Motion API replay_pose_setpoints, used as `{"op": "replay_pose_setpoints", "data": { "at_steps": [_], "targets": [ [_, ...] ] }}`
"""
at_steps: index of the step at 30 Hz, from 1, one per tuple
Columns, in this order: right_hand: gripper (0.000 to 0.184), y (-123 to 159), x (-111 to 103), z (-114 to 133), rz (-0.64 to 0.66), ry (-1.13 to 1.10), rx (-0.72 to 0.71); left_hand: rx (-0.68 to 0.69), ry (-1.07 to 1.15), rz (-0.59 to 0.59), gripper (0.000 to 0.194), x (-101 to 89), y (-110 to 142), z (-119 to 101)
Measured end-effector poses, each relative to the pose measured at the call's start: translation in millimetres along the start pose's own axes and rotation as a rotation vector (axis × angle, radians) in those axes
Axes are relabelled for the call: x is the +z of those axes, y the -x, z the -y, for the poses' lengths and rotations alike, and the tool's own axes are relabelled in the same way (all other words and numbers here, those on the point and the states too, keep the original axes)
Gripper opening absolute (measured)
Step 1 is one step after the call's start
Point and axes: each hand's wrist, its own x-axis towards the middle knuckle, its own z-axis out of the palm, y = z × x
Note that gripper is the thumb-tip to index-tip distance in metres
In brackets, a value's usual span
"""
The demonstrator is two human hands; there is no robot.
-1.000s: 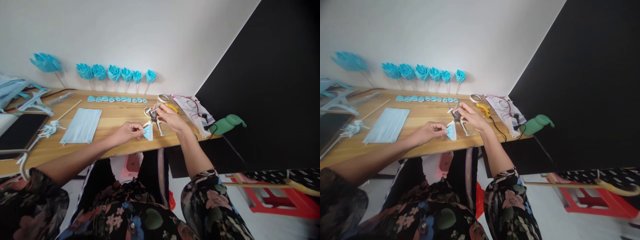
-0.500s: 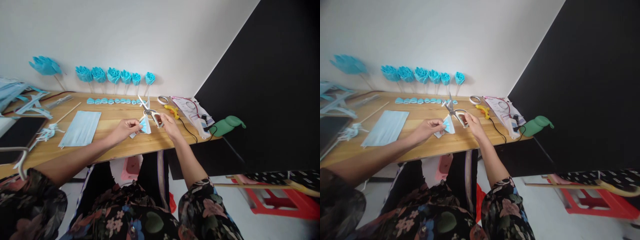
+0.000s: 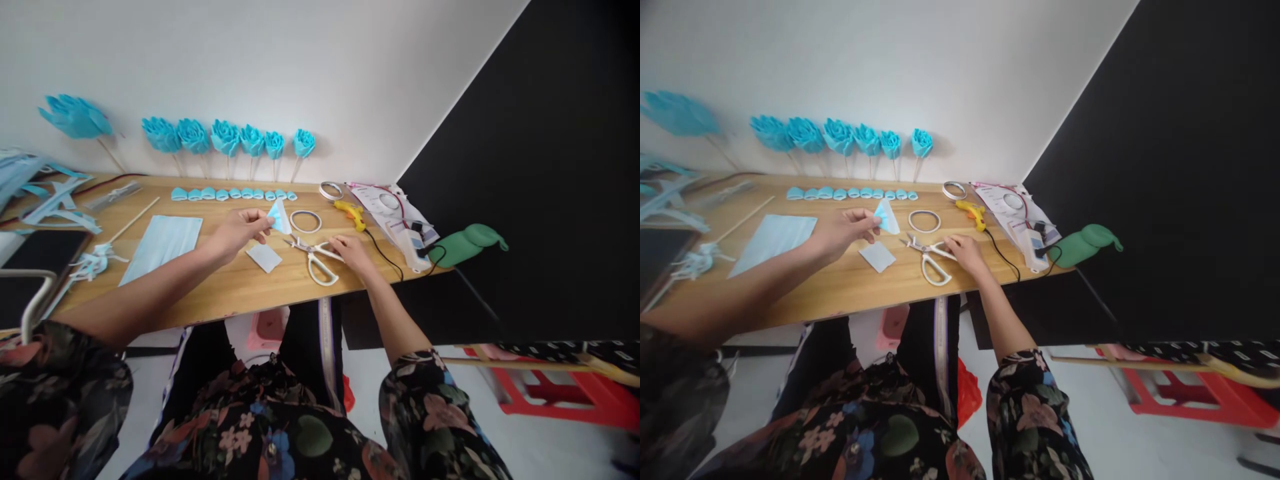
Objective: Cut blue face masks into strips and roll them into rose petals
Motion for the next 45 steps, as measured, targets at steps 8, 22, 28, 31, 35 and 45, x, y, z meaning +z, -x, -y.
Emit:
{"op": "replay_pose_setpoints", "data": {
  "at_steps": [8,22,28,31,35,45],
  "targets": [
    [0.041,-24,35,69,0.048,-0.354,-0.162,0.079,0.022,-0.046,0.04,-4.7,-4,9],
    [0.031,-46,95,104,-0.053,-0.566,-0.124,0.074,0.044,-0.159,0.035,-15.0,-7,20],
    [0.034,-40,93,102,-0.067,-0.583,-0.129,0.087,0.128,-0.147,0.042,-16.7,-11,26],
    [0.032,-36,93,102,-0.081,-0.632,-0.118,0.063,0.201,-0.112,0.049,-15.5,-10,26],
    [0.033,-33,95,100,-0.078,-0.646,-0.11,-0.011,0.25,-0.005,0.056,-14.3,-8,23],
    [0.033,-29,106,101,-0.096,-0.637,-0.078,0.054,-0.068,-0.033,0.057,-12.7,-5,23]
  ]
}}
